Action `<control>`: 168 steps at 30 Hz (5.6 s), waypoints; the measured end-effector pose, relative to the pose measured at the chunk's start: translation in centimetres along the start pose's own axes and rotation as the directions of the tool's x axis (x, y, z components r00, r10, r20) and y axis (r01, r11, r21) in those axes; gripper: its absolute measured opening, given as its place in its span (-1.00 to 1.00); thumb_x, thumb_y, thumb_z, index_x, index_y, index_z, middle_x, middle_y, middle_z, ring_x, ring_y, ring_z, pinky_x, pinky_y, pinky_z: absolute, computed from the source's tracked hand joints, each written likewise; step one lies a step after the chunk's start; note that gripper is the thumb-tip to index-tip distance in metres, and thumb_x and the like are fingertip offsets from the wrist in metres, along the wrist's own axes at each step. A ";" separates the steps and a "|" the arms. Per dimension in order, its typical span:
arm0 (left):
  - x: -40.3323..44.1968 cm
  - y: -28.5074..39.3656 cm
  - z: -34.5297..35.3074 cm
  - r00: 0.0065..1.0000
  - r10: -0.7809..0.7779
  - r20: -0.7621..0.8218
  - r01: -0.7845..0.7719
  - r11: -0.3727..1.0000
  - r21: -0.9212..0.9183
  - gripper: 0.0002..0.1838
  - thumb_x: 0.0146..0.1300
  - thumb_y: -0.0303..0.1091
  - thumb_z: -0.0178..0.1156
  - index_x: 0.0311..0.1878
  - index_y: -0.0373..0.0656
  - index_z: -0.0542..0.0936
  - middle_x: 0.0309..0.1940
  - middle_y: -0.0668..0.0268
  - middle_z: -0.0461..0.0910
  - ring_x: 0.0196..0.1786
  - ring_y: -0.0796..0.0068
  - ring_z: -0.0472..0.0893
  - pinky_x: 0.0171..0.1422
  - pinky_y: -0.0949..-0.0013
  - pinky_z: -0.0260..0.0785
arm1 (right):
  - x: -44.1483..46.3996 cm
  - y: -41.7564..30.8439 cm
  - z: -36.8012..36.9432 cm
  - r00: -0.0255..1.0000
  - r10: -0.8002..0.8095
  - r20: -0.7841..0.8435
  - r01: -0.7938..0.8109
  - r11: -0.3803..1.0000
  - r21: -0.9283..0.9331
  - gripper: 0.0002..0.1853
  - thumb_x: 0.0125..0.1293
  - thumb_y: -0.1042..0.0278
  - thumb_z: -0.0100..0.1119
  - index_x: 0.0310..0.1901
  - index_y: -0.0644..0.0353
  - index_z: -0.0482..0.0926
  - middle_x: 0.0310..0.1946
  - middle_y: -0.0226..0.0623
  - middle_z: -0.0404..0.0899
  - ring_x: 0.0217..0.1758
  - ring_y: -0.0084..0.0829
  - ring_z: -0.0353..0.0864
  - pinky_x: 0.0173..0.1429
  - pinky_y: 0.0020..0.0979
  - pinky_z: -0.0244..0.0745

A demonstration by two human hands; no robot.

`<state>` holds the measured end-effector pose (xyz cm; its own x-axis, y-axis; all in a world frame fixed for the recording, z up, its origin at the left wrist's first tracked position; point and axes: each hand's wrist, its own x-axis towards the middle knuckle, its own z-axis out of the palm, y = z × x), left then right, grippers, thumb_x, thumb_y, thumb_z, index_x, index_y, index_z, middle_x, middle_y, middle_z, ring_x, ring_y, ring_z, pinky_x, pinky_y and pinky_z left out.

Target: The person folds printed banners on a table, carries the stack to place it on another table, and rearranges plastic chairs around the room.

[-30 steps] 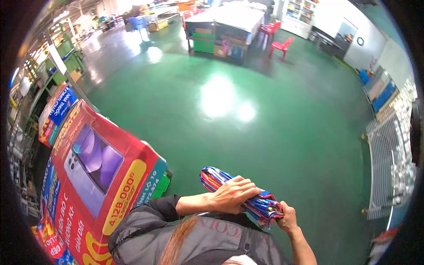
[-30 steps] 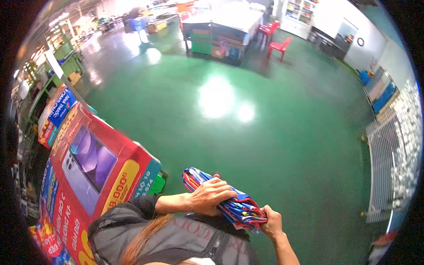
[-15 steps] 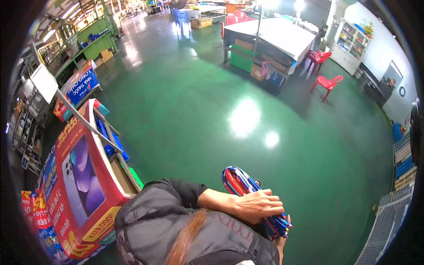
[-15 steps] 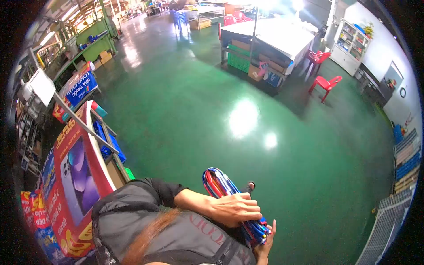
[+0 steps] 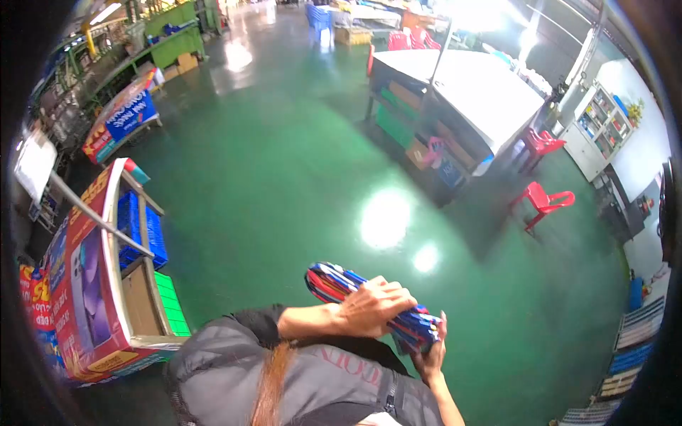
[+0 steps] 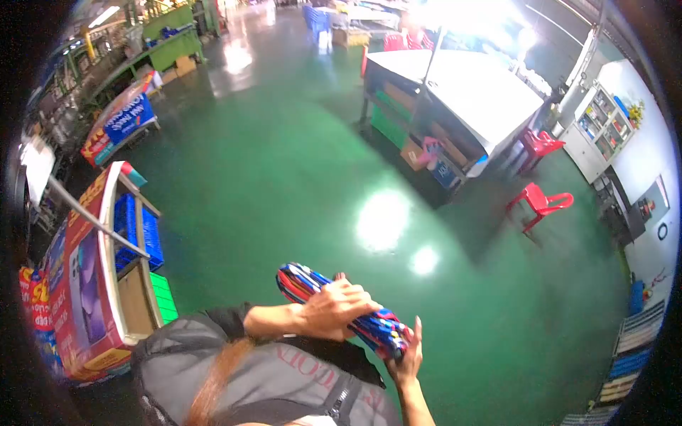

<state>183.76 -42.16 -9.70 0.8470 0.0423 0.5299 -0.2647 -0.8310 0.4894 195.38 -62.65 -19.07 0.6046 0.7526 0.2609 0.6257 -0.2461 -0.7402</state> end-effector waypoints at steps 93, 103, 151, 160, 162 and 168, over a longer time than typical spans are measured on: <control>63.0 -250.3 -64.2 0.689 -0.487 0.536 0.206 0.841 0.500 -0.83 -0.06 -0.27 0.10 -0.46 -0.12 0.59 -0.44 0.13 0.56 -0.33 0.15 0.56 -0.20 0.16 0.38 | 268.2 -1.1 62.2 -0.004 -0.569 -0.822 0.867 0.408 -0.286 -0.80 0.07 0.52 -0.06 -0.65 0.11 0.23 -0.69 -0.32 0.38 -0.67 -0.48 0.35 -0.45 -0.30 0.29; 108.7 -288.2 -70.6 0.426 -0.530 0.733 -0.004 0.809 0.588 -0.84 -0.11 -0.36 0.02 -0.53 -0.10 0.60 -0.45 0.15 0.58 -0.39 0.14 0.57 -0.29 0.09 0.40 | 308.0 4.5 60.6 -0.318 -0.609 -0.726 0.937 -0.088 -0.337 -0.76 0.34 0.04 -0.24 -0.04 -0.32 0.40 -0.48 -0.70 0.30 -0.61 -0.71 0.20 -0.17 -0.42 0.17; 300.2 -374.7 -14.2 0.617 -0.570 0.543 0.735 0.663 -0.139 -0.73 0.12 -0.31 0.10 -0.12 -0.20 0.54 -0.17 0.15 0.57 -0.10 0.30 0.56 0.01 0.33 0.37 | 461.4 111.2 8.5 0.504 -0.556 -0.661 0.788 0.609 0.089 -0.64 0.18 0.27 0.09 0.04 -0.29 0.39 -0.32 -0.70 0.29 -0.44 -0.68 0.27 -0.24 -0.46 0.24; 327.9 -403.9 -11.5 0.577 -0.763 0.291 0.786 0.616 0.055 -0.75 0.14 -0.36 0.06 -0.12 -0.22 0.53 -0.25 0.13 0.59 -0.15 0.33 0.59 -0.04 0.35 0.40 | 494.2 131.3 5.3 0.328 -0.594 -0.734 0.851 0.524 -0.044 -0.68 0.09 0.33 0.12 -0.07 -0.03 0.41 -0.29 -0.43 0.43 -0.34 -0.45 0.43 -0.23 -0.39 0.35; 339.0 -407.1 -7.9 0.664 -0.669 0.334 0.721 0.692 -0.045 -0.75 0.15 -0.37 0.05 -0.12 -0.22 0.53 -0.24 0.14 0.59 -0.13 0.33 0.58 -0.03 0.36 0.39 | 501.7 135.6 4.2 0.320 -0.538 -0.779 0.814 0.577 -0.064 -0.72 -0.05 0.35 0.23 -0.25 0.14 0.47 -0.39 -0.28 0.48 -0.39 -0.31 0.48 -0.33 -0.36 0.40; 373.4 -407.4 3.7 0.878 -0.160 0.451 0.421 0.707 -0.569 -0.77 0.21 -0.37 0.03 -0.13 -0.27 0.51 -0.29 0.25 0.58 -0.16 0.52 0.56 -0.02 0.49 0.35 | 511.5 159.0 3.9 0.907 0.051 -0.418 -0.116 0.985 -0.132 -0.65 0.03 0.34 0.23 -0.11 0.09 0.42 -0.36 -0.31 0.46 -0.46 -0.35 0.46 -0.35 -0.38 0.37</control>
<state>609.51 310.07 -13.76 0.9940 -0.0804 0.0743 -0.0925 -0.2538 0.9628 602.20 285.60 -5.73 0.7862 0.4144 0.4584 0.6110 -0.4098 -0.6773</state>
